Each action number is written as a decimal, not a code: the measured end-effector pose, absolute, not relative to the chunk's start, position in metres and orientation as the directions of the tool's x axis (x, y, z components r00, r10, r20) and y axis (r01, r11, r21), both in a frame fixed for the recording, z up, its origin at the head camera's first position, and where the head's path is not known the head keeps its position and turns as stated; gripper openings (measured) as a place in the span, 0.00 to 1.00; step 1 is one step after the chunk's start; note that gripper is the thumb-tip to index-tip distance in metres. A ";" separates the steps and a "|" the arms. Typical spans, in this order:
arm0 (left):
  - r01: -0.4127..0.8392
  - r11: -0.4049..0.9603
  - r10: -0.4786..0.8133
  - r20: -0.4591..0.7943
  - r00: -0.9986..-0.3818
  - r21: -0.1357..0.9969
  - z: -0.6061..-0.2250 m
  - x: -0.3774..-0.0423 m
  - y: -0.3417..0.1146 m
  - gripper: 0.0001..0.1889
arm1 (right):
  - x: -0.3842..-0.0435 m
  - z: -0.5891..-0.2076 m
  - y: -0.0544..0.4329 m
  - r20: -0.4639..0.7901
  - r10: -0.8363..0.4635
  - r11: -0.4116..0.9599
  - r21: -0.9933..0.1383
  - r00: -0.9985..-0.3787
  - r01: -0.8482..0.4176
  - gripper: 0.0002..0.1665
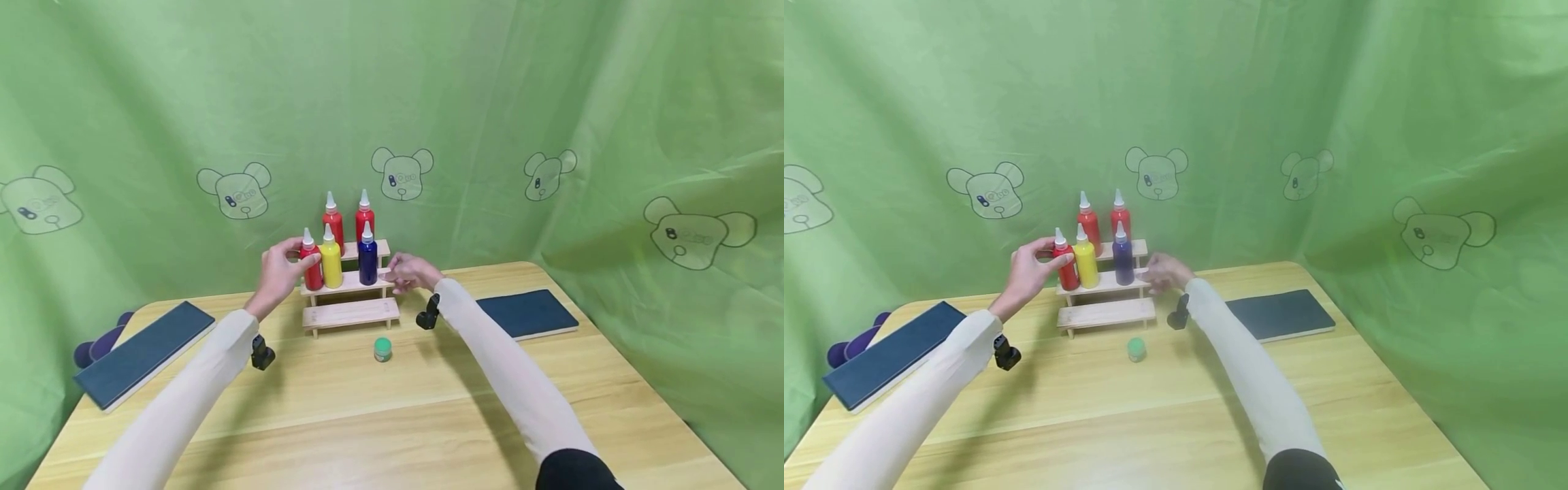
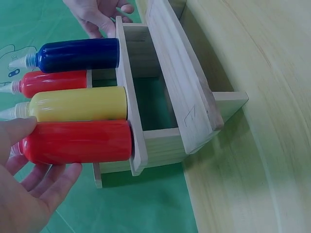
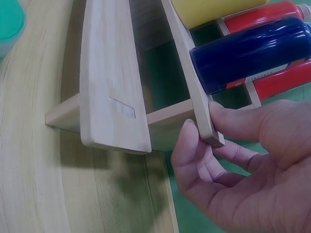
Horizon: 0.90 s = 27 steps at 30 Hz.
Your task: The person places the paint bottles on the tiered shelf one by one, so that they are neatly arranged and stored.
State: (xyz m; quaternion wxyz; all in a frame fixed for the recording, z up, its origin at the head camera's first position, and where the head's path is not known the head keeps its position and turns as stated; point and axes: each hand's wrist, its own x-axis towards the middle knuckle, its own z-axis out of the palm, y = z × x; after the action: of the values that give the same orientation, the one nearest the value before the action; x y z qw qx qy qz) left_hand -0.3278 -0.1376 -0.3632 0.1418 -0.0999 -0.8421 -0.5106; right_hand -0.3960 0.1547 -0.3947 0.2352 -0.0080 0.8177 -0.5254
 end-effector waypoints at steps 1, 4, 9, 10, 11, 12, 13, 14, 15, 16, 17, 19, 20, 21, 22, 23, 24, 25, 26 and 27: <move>0.309 0.460 0.016 0.340 -0.940 0.832 -0.364 -0.328 -0.137 0.23 | -0.396 -0.395 0.155 -0.377 -0.262 0.447 -0.863 -0.888 0.235 0.15; 0.295 0.459 -0.003 0.334 -0.943 0.838 -0.365 -0.329 -0.137 0.23 | -0.396 -0.395 0.154 -0.379 -0.264 0.447 -0.863 -0.887 0.235 0.15; 0.281 0.458 -0.028 0.330 -0.944 0.843 -0.367 -0.331 -0.136 0.22 | -0.396 -0.395 0.154 -0.376 -0.270 0.442 -0.866 -0.886 0.233 0.15; 0.280 0.455 -0.034 0.330 -0.943 0.846 -0.367 -0.332 -0.135 0.22 | -0.397 -0.395 0.155 -0.374 -0.271 0.441 -0.867 -0.887 0.231 0.15; 0.278 0.453 -0.038 0.330 -0.943 0.847 -0.367 -0.332 -0.134 0.22 | -0.397 -0.395 0.155 -0.373 -0.271 0.441 -0.868 -0.887 0.231 0.15; 0.276 0.451 -0.043 0.330 -0.943 0.849 -0.366 -0.332 -0.133 0.22 | -0.397 -0.395 0.155 -0.373 -0.269 0.440 -0.868 -0.888 0.231 0.15; 0.274 0.447 -0.047 0.329 -0.943 0.851 -0.366 -0.332 -0.132 0.22 | -0.397 -0.396 0.156 -0.373 -0.268 0.439 -0.868 -0.888 0.232 0.16; 0.270 0.445 -0.049 0.325 -0.944 0.854 -0.366 -0.331 -0.130 0.22 | -0.397 -0.396 0.156 -0.372 -0.266 0.441 -0.867 -0.889 0.231 0.16; 0.268 0.445 -0.052 0.323 -0.945 0.855 -0.366 -0.331 -0.128 0.22 | -0.397 -0.396 0.156 -0.373 -0.264 0.442 -0.866 -0.890 0.232 0.16; 0.264 0.445 -0.055 0.321 -0.946 0.856 -0.366 -0.331 -0.126 0.22 | -0.398 -0.396 0.157 -0.373 -0.262 0.442 -0.866 -0.890 0.232 0.16; 0.262 0.442 -0.057 0.318 -0.946 0.858 -0.366 -0.331 -0.125 0.22 | -0.398 -0.396 0.157 -0.374 -0.261 0.442 -0.866 -0.890 0.234 0.16; 0.260 0.448 -0.060 0.319 -0.946 0.855 -0.366 -0.331 -0.121 0.23 | -0.398 -0.397 0.157 -0.375 -0.260 0.439 -0.867 -0.890 0.237 0.16; 0.264 0.457 -0.059 0.325 -0.944 0.849 -0.367 -0.332 -0.119 0.23 | -0.398 -0.397 0.157 -0.375 -0.260 0.438 -0.867 -0.890 0.238 0.16; 0.271 0.469 -0.057 0.335 -0.940 0.840 -0.367 -0.332 -0.118 0.23 | -0.398 -0.397 0.157 -0.375 -0.261 0.435 -0.868 -0.890 0.238 0.16; 0.280 0.484 -0.054 0.347 -0.936 0.829 -0.368 -0.333 -0.117 0.23 | -0.398 -0.397 0.157 -0.374 -0.261 0.434 -0.869 -0.890 0.238 0.16; 0.290 0.497 -0.052 0.361 -0.931 0.818 -0.368 -0.333 -0.116 0.23 | -0.398 -0.397 0.157 -0.374 -0.262 0.433 -0.869 -0.890 0.238 0.16; 0.299 0.515 -0.052 0.377 -0.925 0.804 -0.369 -0.334 -0.115 0.23 | -0.398 -0.397 0.156 -0.374 -0.264 0.432 -0.870 -0.889 0.237 0.16; 0.307 0.527 -0.054 0.391 -0.919 0.793 -0.369 -0.334 -0.116 0.23 | -0.398 -0.397 0.156 -0.373 -0.265 0.432 -0.870 -0.889 0.237 0.15; 0.312 0.538 -0.058 0.404 -0.913 0.783 -0.370 -0.335 -0.116 0.23 | -0.398 -0.396 0.156 -0.372 -0.267 0.433 -0.870 -0.889 0.235 0.15; 0.316 0.546 -0.063 0.414 -0.908 0.776 -0.370 -0.336 -0.117 0.22 | -0.398 -0.396 0.156 -0.372 -0.268 0.433 -0.870 -0.889 0.234 0.15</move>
State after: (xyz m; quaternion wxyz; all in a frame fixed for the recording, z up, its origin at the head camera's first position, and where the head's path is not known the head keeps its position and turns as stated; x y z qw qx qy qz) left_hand -0.3356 -0.1172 -0.3702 0.2010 -0.0737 -0.8558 -0.4709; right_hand -0.3976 0.1561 -0.3960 0.2358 -0.0104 0.8130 -0.5323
